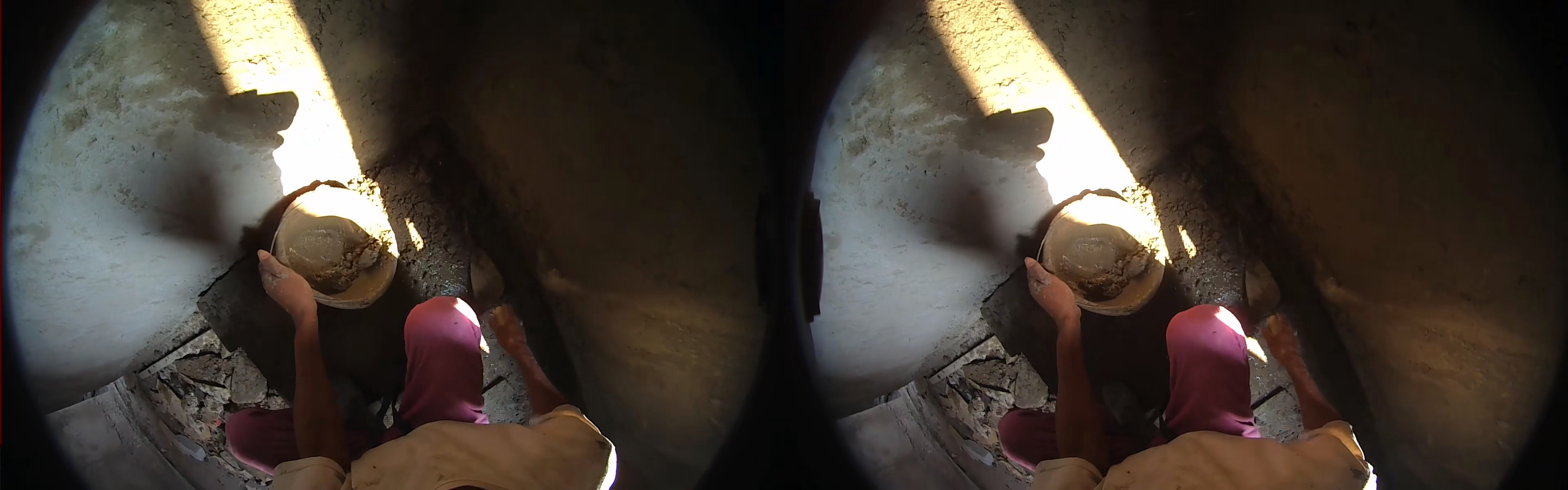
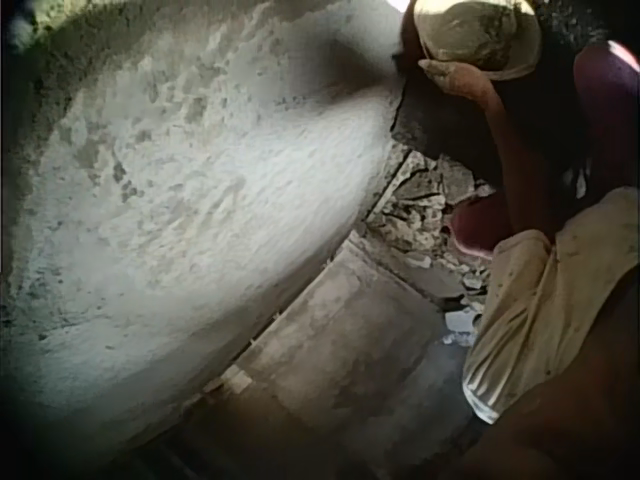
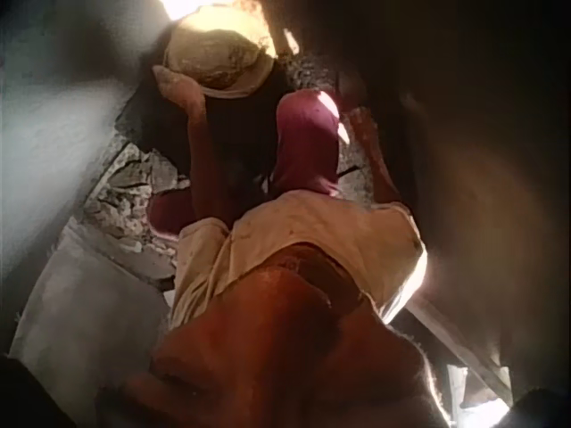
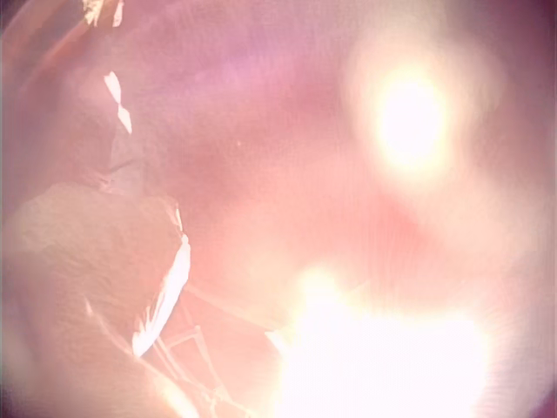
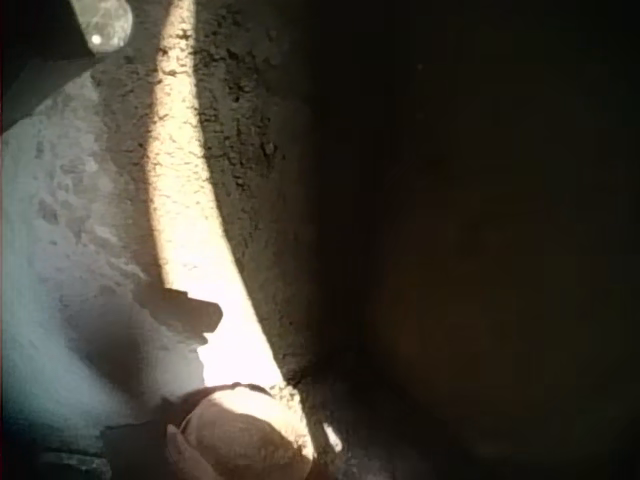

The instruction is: The person applies plaster to a wall using a trowel, levels it with a wooden board, and smooths the surface. They also add water to the plaster mix in a bucket to achieve the desired consistency.

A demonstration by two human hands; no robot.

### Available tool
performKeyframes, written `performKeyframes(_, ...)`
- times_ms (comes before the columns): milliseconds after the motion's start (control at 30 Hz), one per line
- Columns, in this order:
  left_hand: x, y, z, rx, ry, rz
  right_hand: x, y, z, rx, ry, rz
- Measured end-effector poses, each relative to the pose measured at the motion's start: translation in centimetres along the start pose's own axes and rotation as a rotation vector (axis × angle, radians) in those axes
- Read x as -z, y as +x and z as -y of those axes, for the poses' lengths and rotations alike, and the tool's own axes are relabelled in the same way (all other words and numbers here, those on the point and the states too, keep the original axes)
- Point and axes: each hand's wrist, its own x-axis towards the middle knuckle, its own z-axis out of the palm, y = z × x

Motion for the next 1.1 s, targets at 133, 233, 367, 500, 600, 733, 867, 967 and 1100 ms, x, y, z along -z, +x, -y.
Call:
performKeyframes(133,0.5,-0.1,1.1,0.003,-0.012,-0.091,-5.2,6.6,2.9,0.214,0.110,0.038)
performKeyframes(233,1.2,-0.4,1.6,-0.040,0.048,-0.118,-3.4,13.5,18.6,0.020,0.440,0.230)
performKeyframes(367,-1.4,-2.1,-0.8,-0.072,0.052,0.052,-6.3,26.0,18.2,0.203,0.457,-0.222)
performKeyframes(500,0.9,-1.8,-0.5,-0.075,0.150,-0.030,-8.3,22.3,21.3,0.315,0.604,-0.156)
performKeyframes(600,-1.1,-2.2,-1.3,-0.126,0.114,-0.011,-6.5,23.0,18.0,0.446,0.412,-0.377)
performKeyframes(733,-0.8,-1.4,-1.1,-0.097,0.165,-0.011,-0.3,13.1,22.2,0.404,0.902,-0.099)
performKeyframes(867,-1.3,-0.9,-1.7,-0.087,0.046,-0.038,6.7,4.5,23.4,0.633,0.525,-0.064)
performKeyframes(967,-0.4,1.3,1.4,0.012,0.008,0.001,5.9,4.1,20.6,0.609,-0.153,-0.303)
performKeyframes(1100,0.8,0.2,0.1,0.052,-0.001,0.064,5.1,2.9,8.1,0.055,0.000,-0.254)
